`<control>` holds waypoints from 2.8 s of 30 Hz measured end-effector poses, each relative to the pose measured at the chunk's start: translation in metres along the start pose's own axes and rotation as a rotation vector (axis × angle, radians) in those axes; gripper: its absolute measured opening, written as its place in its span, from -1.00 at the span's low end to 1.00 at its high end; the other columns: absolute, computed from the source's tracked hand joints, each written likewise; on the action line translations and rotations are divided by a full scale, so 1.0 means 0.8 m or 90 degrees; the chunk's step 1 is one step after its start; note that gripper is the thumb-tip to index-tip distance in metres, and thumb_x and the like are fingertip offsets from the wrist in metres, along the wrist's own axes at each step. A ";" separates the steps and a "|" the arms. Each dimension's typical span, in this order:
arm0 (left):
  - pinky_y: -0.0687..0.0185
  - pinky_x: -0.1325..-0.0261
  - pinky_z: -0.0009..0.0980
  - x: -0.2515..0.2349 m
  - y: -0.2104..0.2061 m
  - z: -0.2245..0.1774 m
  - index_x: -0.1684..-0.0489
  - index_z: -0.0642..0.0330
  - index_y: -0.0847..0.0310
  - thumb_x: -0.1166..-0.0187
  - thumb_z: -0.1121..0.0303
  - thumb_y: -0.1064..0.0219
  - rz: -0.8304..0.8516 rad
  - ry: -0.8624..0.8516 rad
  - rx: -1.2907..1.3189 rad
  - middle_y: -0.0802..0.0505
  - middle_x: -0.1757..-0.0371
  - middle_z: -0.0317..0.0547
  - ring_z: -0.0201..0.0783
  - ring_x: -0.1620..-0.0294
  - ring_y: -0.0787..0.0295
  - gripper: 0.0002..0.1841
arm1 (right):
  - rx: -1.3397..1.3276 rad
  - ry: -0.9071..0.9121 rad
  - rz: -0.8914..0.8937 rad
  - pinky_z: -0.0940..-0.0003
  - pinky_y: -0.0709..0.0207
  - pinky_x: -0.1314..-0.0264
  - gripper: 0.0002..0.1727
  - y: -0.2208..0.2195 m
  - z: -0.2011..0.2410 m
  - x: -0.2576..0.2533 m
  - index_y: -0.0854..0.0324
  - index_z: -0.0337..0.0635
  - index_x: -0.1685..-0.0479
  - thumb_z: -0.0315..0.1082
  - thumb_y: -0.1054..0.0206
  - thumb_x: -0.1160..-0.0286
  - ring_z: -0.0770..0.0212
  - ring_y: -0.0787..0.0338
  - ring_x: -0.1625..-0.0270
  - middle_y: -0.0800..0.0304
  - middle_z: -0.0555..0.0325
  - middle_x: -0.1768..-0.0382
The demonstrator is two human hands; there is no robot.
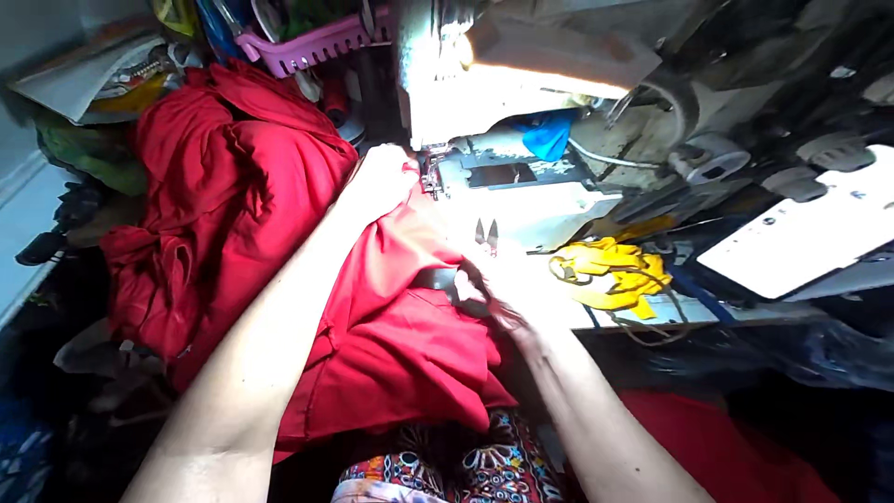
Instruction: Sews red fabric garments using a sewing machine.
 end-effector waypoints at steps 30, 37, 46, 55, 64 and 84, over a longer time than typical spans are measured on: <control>-0.55 -0.35 0.19 0.036 0.031 -0.016 -0.09 0.42 -0.73 -0.75 0.31 -0.24 -0.105 0.033 -0.011 -0.80 -0.12 0.31 0.22 -0.20 -0.75 -0.70 | 0.278 0.231 -0.142 0.50 -0.47 0.65 -0.68 0.034 0.062 0.023 -0.72 -0.09 -0.22 -0.13 -0.21 -0.79 0.43 -0.52 0.67 -0.72 0.21 0.44; -0.49 0.43 0.15 0.235 0.043 0.037 -0.17 0.28 -0.59 -0.44 0.24 -0.48 -0.095 0.250 -0.037 -0.74 0.34 0.15 0.02 0.55 -0.59 -0.58 | 0.580 0.356 -0.051 0.06 -0.72 0.23 -0.65 -0.016 0.076 0.030 -0.66 -0.07 -0.18 -0.25 -0.52 -0.46 0.11 -0.80 0.10 -0.69 0.04 -0.13; -0.46 -0.24 0.40 0.186 0.059 0.077 -0.18 0.56 -0.51 -0.64 0.60 -0.15 -0.298 0.294 -0.074 -0.62 -0.21 0.59 0.48 -0.18 -0.62 -0.75 | 0.148 0.194 0.131 0.53 -0.51 0.60 -0.76 -0.050 0.039 0.031 -0.65 -0.23 -0.08 -0.26 -0.19 -0.78 0.41 -0.58 0.62 -0.69 0.11 0.45; -0.45 -0.23 0.40 0.187 0.050 0.062 -0.12 0.56 -0.55 -0.57 0.62 -0.15 -0.245 0.218 -0.102 -0.65 -0.15 0.58 0.52 -0.17 -0.62 -0.75 | 0.472 0.394 0.005 0.07 -0.69 0.01 -0.78 -0.056 0.068 0.005 -0.74 -0.23 -0.03 -0.47 -0.41 -0.44 0.03 -0.78 0.00 -0.73 -0.09 -0.01; -0.55 -0.37 0.08 0.187 0.088 -0.013 -0.51 0.25 -0.51 -0.74 0.31 -0.09 -0.284 0.157 -0.031 -0.42 -0.67 0.24 0.15 -0.40 -0.60 -0.57 | 0.124 0.190 0.073 0.58 -0.48 0.31 -0.59 -0.023 0.056 0.009 -0.53 -0.27 -0.39 -0.38 -0.35 -0.60 0.50 -0.57 0.38 -0.68 0.18 0.24; -0.75 0.44 -0.51 0.136 -0.038 -0.043 0.26 0.31 -0.74 -0.65 0.46 -0.35 -0.015 0.234 0.584 -0.83 0.52 -0.22 -0.44 0.56 -0.75 -0.88 | 0.323 0.278 0.124 0.50 -0.64 0.32 -0.85 -0.037 0.051 0.053 -0.70 -0.08 -0.06 -0.33 -0.30 -0.65 0.48 -0.72 0.35 -0.77 0.29 0.31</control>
Point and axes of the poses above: each hand's wrist, its own x-axis away from the middle knuckle, its own y-axis out of the back of the hand, z = x × y, the point moved 9 cm from there along -x, towards the middle knuckle
